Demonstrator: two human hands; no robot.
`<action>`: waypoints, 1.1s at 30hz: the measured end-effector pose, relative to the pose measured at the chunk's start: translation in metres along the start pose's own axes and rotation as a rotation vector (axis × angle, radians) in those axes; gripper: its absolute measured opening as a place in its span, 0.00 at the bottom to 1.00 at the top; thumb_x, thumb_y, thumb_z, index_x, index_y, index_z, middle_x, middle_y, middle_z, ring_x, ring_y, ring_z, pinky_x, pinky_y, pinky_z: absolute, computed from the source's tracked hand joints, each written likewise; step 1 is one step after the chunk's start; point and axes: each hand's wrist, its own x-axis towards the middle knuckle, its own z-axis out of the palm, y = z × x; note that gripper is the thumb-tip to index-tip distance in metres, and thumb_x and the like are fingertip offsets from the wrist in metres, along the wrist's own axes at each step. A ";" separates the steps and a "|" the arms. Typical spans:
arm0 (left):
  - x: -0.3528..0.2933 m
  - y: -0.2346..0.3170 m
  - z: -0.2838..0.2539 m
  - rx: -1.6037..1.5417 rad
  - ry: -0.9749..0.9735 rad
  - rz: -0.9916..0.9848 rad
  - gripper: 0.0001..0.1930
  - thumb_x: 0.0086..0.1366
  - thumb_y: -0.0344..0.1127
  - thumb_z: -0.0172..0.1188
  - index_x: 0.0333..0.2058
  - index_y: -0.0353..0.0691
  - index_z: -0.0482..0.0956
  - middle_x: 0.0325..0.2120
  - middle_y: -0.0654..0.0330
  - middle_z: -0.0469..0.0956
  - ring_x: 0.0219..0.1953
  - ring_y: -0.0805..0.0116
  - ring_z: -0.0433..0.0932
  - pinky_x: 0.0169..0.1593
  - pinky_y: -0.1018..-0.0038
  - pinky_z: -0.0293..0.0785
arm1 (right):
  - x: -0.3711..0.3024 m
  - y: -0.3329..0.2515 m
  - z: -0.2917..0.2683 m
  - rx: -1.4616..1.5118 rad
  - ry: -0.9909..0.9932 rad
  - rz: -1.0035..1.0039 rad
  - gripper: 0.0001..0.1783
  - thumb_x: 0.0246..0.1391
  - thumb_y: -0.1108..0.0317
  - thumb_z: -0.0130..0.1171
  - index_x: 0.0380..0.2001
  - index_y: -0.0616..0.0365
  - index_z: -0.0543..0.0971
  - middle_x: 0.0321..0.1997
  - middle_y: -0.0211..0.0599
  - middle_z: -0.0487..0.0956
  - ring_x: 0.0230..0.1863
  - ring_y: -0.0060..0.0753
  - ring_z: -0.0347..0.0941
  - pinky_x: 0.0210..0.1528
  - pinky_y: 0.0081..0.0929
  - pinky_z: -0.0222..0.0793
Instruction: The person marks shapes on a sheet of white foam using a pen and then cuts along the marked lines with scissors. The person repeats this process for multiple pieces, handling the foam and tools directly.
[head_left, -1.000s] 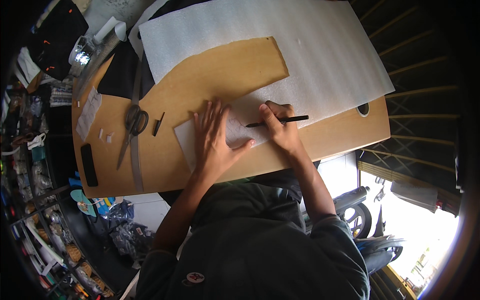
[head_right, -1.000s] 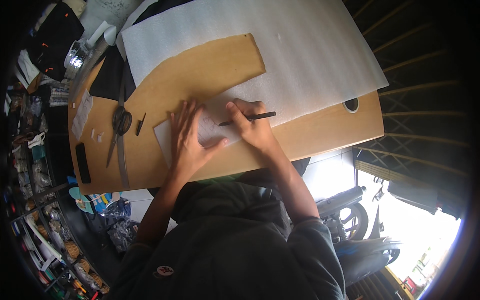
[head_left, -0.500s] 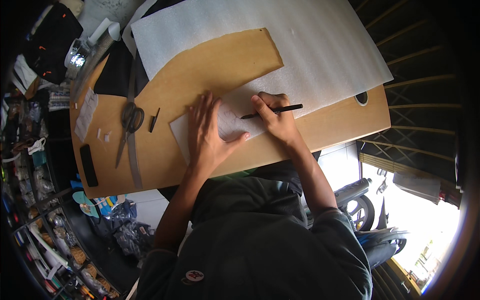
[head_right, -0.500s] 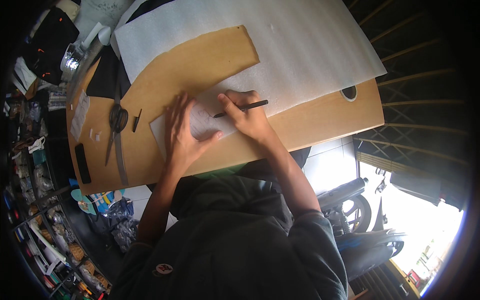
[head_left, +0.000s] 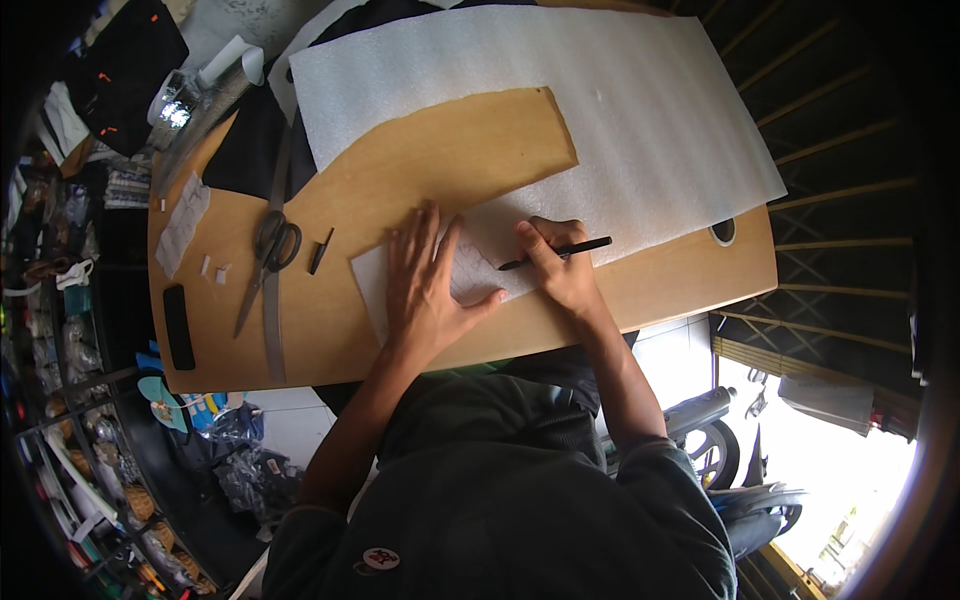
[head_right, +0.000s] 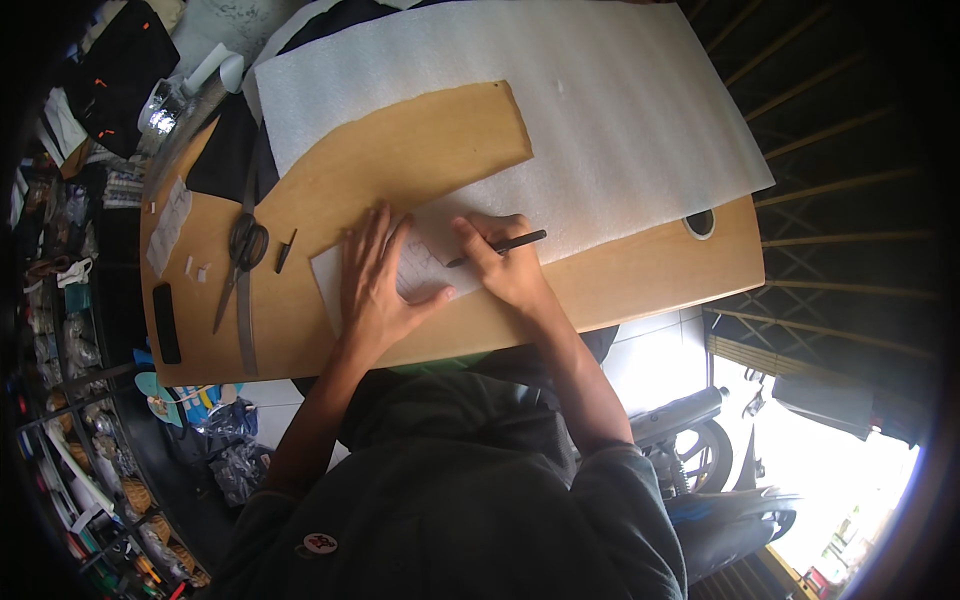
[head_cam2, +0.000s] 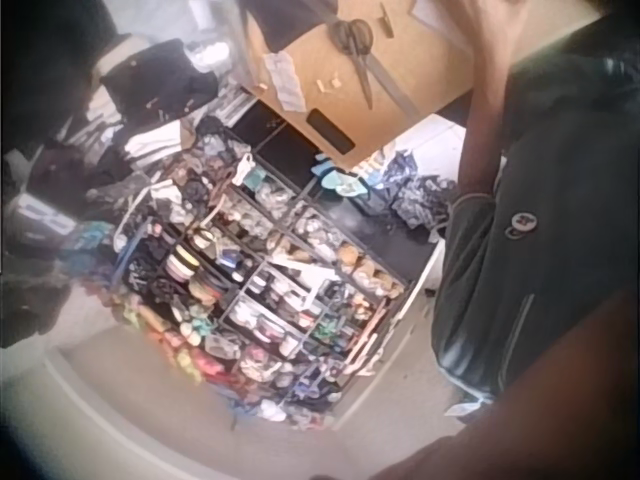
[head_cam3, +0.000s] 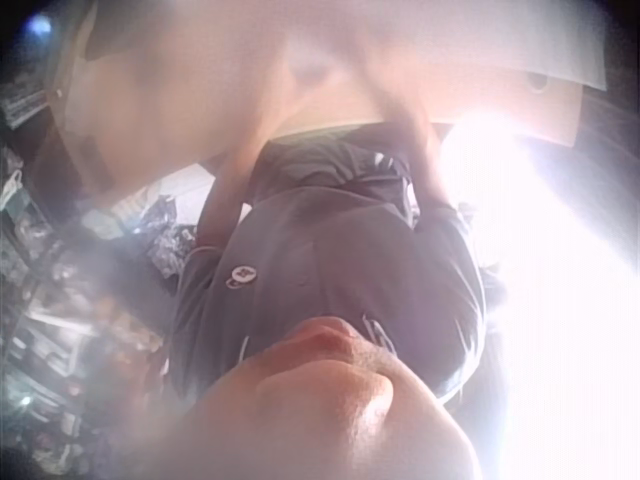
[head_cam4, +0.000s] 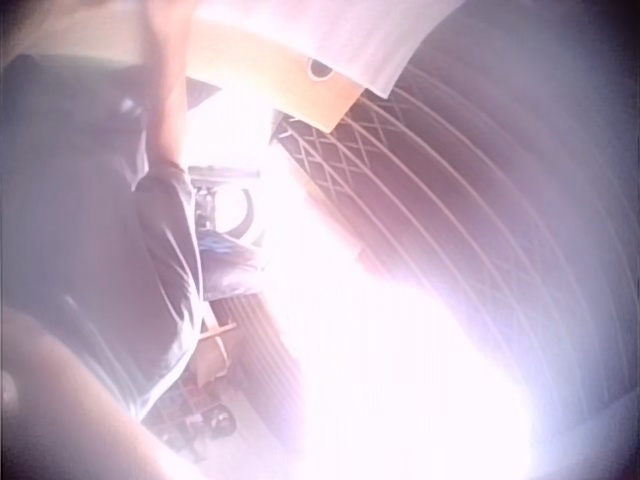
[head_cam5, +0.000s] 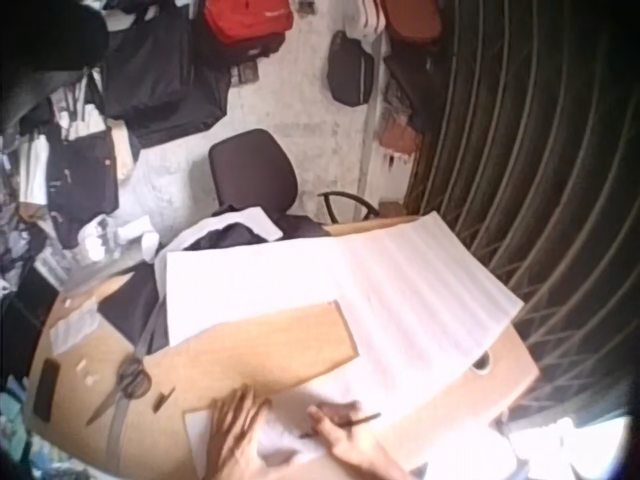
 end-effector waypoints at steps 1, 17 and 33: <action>0.000 0.000 0.000 -0.002 0.004 0.000 0.50 0.46 0.56 0.76 0.64 0.35 0.67 0.70 0.41 0.57 0.72 0.44 0.56 0.71 0.40 0.50 | 0.000 0.000 -0.001 -0.006 0.004 0.005 0.23 0.66 0.63 0.56 0.19 0.67 0.74 0.13 0.40 0.69 0.16 0.26 0.58 0.22 0.32 0.56; -0.001 -0.001 0.001 -0.027 0.019 0.008 0.50 0.47 0.54 0.76 0.65 0.36 0.65 0.69 0.40 0.58 0.72 0.42 0.57 0.71 0.38 0.48 | -0.002 0.000 0.002 -0.029 0.040 0.048 0.22 0.67 0.63 0.55 0.20 0.68 0.76 0.14 0.44 0.72 0.17 0.28 0.63 0.23 0.33 0.60; -0.001 -0.002 0.001 -0.014 0.006 0.013 0.50 0.47 0.53 0.76 0.65 0.35 0.65 0.70 0.41 0.57 0.72 0.43 0.56 0.71 0.38 0.48 | -0.004 -0.004 0.003 -0.092 0.200 0.104 0.26 0.69 0.59 0.50 0.19 0.66 0.73 0.14 0.37 0.70 0.19 0.27 0.63 0.26 0.32 0.58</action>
